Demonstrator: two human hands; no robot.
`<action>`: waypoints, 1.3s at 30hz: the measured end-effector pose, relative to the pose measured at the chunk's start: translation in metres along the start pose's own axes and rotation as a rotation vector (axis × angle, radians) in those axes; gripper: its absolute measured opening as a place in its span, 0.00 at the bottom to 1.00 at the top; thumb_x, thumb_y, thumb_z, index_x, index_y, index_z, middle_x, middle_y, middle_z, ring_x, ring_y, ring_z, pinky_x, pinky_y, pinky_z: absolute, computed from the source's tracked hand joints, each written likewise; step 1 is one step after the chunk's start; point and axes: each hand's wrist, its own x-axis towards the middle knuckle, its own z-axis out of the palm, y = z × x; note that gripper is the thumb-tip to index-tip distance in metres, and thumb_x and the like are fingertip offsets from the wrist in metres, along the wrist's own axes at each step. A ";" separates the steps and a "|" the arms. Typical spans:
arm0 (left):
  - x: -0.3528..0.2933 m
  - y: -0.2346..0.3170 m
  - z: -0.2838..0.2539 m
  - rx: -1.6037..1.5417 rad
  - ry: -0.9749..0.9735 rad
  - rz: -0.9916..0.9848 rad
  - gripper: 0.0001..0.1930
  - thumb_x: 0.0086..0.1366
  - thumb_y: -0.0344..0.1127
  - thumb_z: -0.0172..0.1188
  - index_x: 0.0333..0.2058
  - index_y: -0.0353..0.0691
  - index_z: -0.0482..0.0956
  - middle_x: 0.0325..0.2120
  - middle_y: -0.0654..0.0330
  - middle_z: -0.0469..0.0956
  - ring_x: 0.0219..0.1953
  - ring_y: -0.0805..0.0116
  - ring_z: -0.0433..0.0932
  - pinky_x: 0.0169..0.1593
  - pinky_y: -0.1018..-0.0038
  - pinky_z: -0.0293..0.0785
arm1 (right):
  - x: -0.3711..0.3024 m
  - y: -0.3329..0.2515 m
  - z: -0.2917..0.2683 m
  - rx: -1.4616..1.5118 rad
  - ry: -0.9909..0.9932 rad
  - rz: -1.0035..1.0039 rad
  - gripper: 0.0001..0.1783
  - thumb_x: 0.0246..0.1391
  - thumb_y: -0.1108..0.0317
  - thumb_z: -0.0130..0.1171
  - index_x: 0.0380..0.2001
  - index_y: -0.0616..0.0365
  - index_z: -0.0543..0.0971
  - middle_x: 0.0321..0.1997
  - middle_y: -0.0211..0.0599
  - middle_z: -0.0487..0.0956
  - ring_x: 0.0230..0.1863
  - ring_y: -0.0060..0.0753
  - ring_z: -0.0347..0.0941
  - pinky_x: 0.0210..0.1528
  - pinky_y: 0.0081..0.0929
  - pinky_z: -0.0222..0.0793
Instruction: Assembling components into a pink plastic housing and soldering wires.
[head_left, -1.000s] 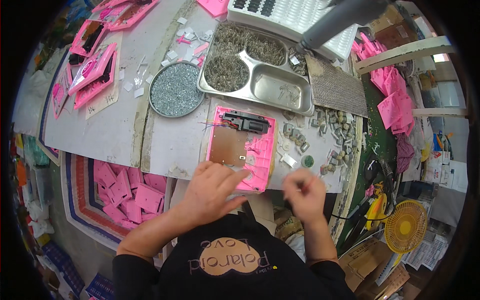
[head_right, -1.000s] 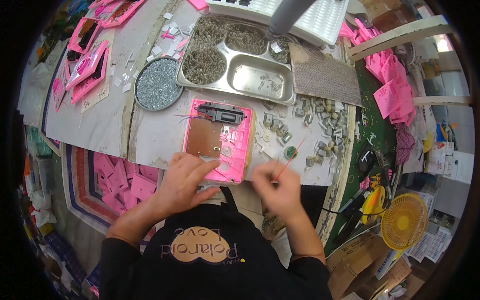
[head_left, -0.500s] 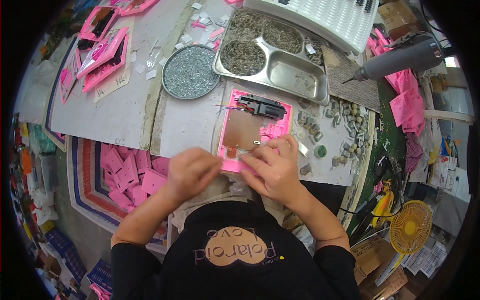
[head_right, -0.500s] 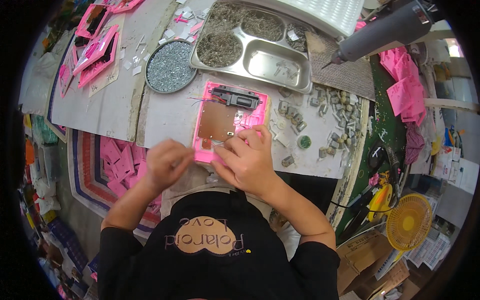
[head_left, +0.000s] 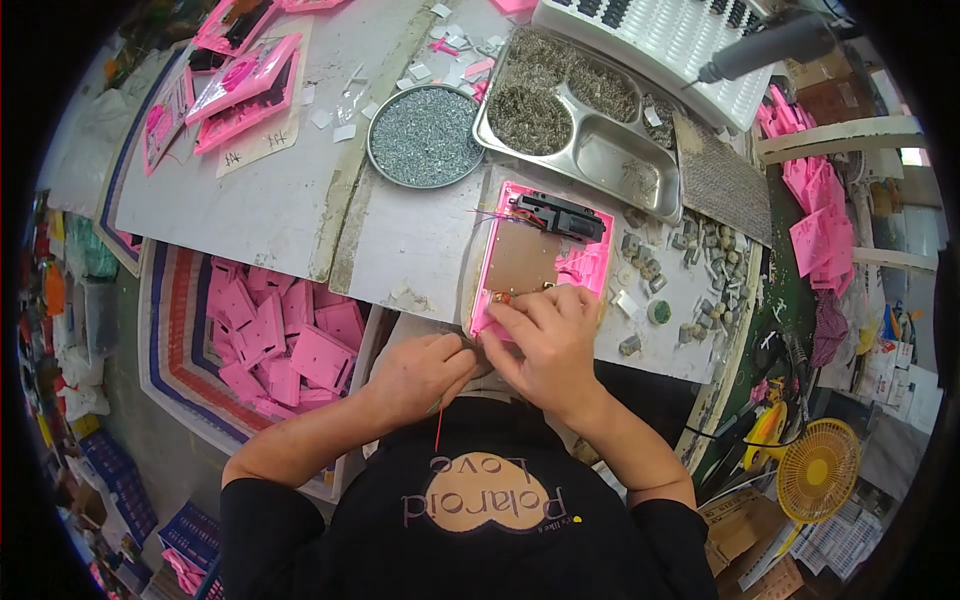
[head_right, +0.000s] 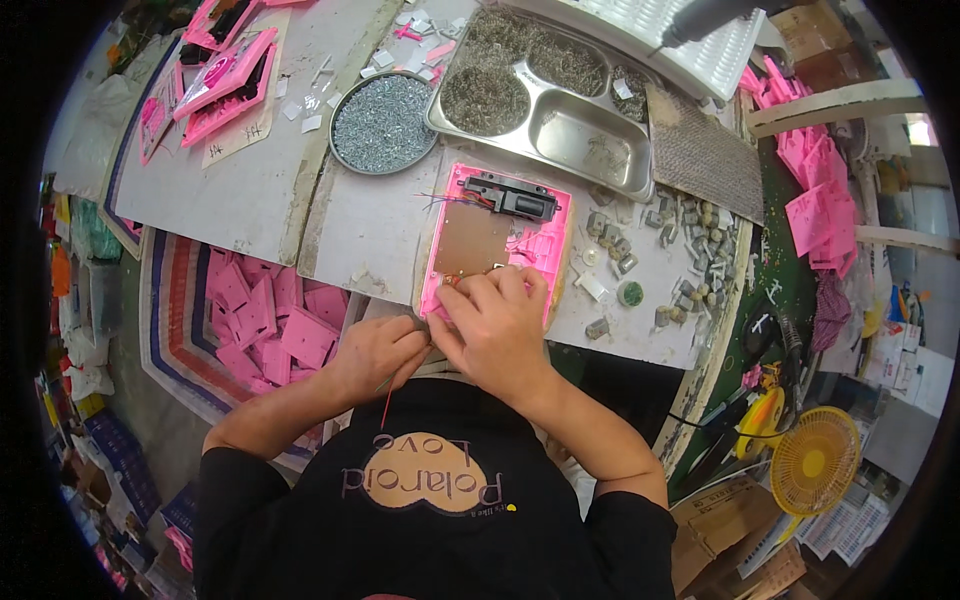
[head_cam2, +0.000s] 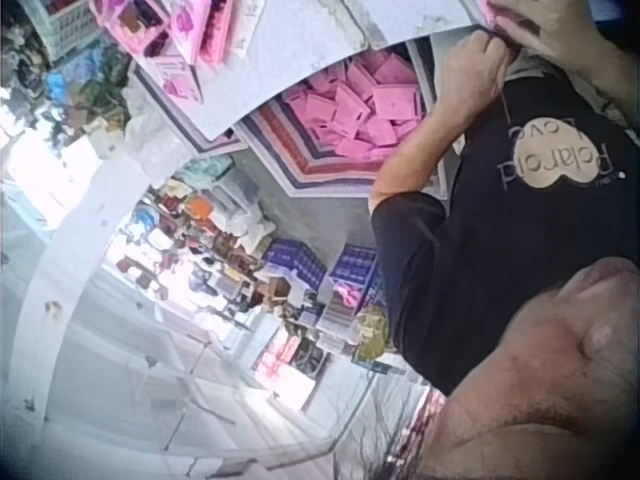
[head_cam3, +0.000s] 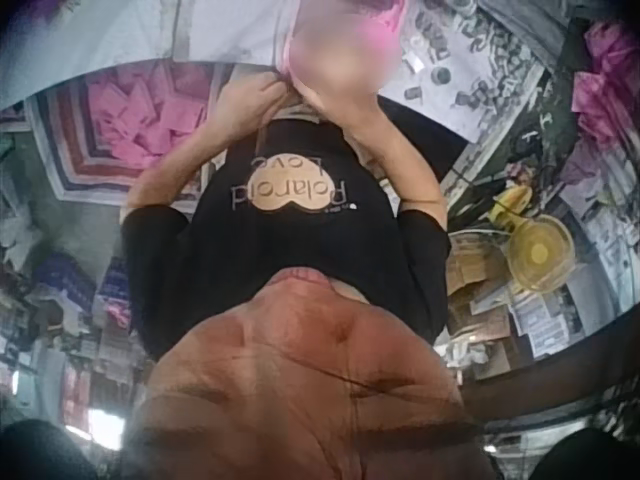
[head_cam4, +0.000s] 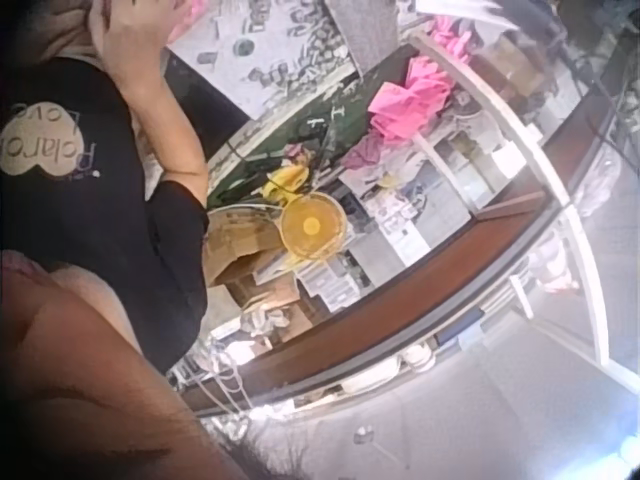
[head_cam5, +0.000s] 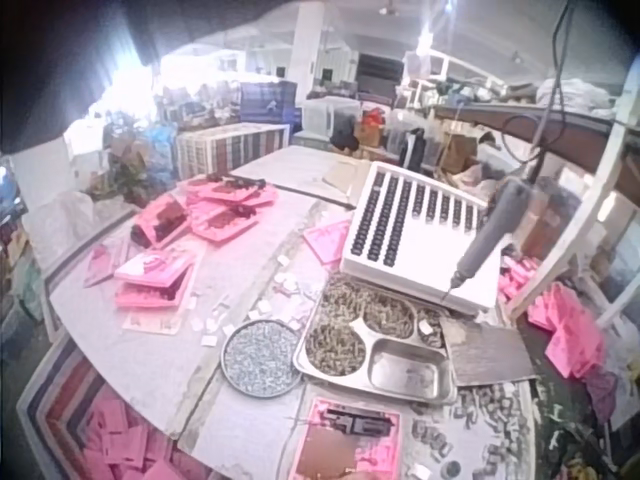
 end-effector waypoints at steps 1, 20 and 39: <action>0.001 -0.001 0.000 -0.006 0.004 0.003 0.07 0.58 0.32 0.67 0.32 0.41 0.77 0.30 0.58 0.75 0.30 0.56 0.79 0.33 0.64 0.75 | 0.002 0.002 -0.004 -0.024 0.003 0.002 0.13 0.47 0.60 0.70 0.37 0.51 0.84 0.35 0.29 0.77 0.41 0.37 0.69 0.52 0.46 0.57; -0.008 -0.011 0.009 -0.010 0.096 -0.009 0.07 0.59 0.34 0.64 0.32 0.42 0.75 0.27 0.58 0.71 0.30 0.57 0.78 0.33 0.62 0.74 | -0.011 0.008 -0.015 -0.088 -0.063 -0.147 0.21 0.49 0.58 0.70 0.48 0.49 0.83 0.38 0.29 0.76 0.44 0.38 0.69 0.54 0.45 0.58; 0.052 -0.024 -0.028 -0.213 0.019 0.039 0.11 0.50 0.29 0.74 0.32 0.41 0.82 0.26 0.57 0.76 0.26 0.58 0.76 0.31 0.65 0.72 | -0.014 0.033 -0.053 0.039 0.028 -0.008 0.17 0.48 0.57 0.70 0.37 0.54 0.82 0.37 0.35 0.80 0.42 0.37 0.74 0.50 0.39 0.63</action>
